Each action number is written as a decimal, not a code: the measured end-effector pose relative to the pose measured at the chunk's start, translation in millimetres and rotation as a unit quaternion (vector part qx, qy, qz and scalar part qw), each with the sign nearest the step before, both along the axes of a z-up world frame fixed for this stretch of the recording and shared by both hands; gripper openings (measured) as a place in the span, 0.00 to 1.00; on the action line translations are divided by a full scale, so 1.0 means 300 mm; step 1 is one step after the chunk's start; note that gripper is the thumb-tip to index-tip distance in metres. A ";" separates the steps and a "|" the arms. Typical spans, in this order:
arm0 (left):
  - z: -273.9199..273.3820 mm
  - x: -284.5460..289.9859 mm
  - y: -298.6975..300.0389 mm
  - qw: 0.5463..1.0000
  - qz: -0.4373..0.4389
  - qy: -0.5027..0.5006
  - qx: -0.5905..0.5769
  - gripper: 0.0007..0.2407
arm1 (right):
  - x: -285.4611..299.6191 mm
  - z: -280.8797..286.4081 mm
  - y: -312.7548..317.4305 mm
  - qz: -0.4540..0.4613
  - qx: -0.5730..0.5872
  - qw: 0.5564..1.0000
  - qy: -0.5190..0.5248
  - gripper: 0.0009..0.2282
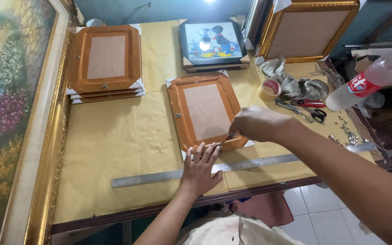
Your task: Assembling picture frames by using a screwdriver to secure the backings and organizing the finished frames.
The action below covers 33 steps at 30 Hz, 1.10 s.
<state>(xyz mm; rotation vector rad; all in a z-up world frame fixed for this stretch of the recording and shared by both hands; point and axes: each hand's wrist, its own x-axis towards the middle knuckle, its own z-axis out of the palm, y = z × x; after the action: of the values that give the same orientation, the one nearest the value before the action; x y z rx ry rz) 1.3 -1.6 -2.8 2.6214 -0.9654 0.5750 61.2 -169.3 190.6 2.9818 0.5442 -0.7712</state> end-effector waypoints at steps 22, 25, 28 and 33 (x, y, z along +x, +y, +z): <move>0.007 -0.002 -0.002 1.000 0.002 0.011 0.001 0.30 | -0.001 -0.010 0.068 -0.029 -0.031 0.998 -0.038 0.08; -0.005 -0.003 -0.004 1.000 0.003 0.017 -0.001 0.30 | 0.053 -0.044 0.015 -0.170 -0.100 0.980 0.036 0.08; -0.014 -0.005 -0.036 0.998 0.010 0.060 -0.013 0.31 | 0.036 -0.045 -0.084 -0.216 -0.033 0.974 0.064 0.22; 0.016 -0.012 -0.101 0.987 0.090 0.121 -0.054 0.21 | -0.093 0.029 -0.128 -0.356 0.115 0.927 0.038 0.18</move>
<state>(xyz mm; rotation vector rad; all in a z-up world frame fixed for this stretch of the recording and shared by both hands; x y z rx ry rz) -2.4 -32.0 2.0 2.6203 -0.6133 0.3278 33.2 -207.6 199.4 3.3817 -0.5405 -0.8922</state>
